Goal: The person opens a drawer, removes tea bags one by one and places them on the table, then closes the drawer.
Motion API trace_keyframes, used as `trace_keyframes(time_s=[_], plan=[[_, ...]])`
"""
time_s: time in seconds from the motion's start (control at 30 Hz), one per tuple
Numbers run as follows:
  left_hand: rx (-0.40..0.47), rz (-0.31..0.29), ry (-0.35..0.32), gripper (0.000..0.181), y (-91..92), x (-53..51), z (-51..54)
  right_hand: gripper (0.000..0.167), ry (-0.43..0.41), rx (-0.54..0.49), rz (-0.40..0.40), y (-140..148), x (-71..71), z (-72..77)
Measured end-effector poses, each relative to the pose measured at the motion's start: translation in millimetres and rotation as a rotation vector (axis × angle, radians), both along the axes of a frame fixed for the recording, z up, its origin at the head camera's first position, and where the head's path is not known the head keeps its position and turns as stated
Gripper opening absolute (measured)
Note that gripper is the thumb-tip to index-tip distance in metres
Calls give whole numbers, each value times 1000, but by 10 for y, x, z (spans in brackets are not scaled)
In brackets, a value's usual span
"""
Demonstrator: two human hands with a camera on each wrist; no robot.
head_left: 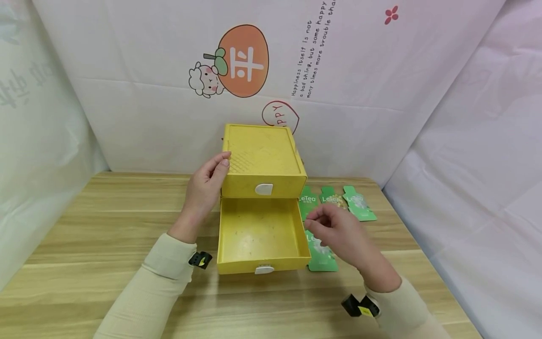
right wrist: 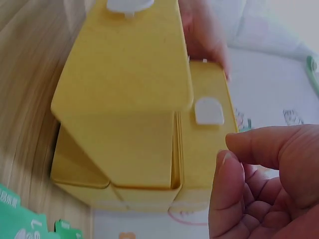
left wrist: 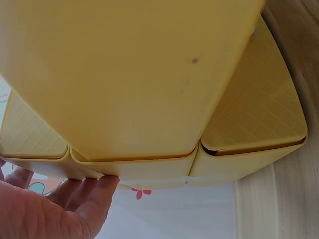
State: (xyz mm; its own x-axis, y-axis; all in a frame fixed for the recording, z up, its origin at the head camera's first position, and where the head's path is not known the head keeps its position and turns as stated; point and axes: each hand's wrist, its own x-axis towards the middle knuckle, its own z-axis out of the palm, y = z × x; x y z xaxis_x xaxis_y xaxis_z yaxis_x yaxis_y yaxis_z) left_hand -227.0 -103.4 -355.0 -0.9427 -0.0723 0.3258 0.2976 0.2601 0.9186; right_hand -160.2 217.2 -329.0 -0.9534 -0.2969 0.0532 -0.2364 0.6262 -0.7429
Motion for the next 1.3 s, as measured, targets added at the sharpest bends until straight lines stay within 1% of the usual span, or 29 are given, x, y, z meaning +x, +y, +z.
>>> trace_keyframes(time_s=[0.07, 0.2, 0.3, 0.43, 0.53, 0.77, 1.0, 1.17, 1.3], plan=[[-2, 1, 2, 50, 1, -1, 0, 11, 25, -14, 18, -40, 41, -4], [-3, 3, 7, 51, 2, 2, 2, 9, 108, -9, 49, -129, 115, -20], [-2, 5, 9, 51, 1, 0, 0, 10, 153, 15, 67, -199, 171, -19], [1, 7, 7, 51, -1, 4, 3, 14, 185, 42, 106, -288, 253, -14], [-1, 7, 6, 51, -2, 6, 2, 16, 239, 72, 130, -353, 308, -21], [5, 5, 7, 52, -2, 4, 8, 19, 346, 110, 212, -480, 414, -66], [1, 5, 12, 52, 5, 1, 10, 21, 439, 161, 269, -568, 497, -140], [2, 4, 17, 50, 5, 6, 15, 22, 545, 190, 317, -611, 530, -209], [-5, 8, 15, 49, 5, 9, 12, 23, 687, 213, 334, -639, 544, -279]])
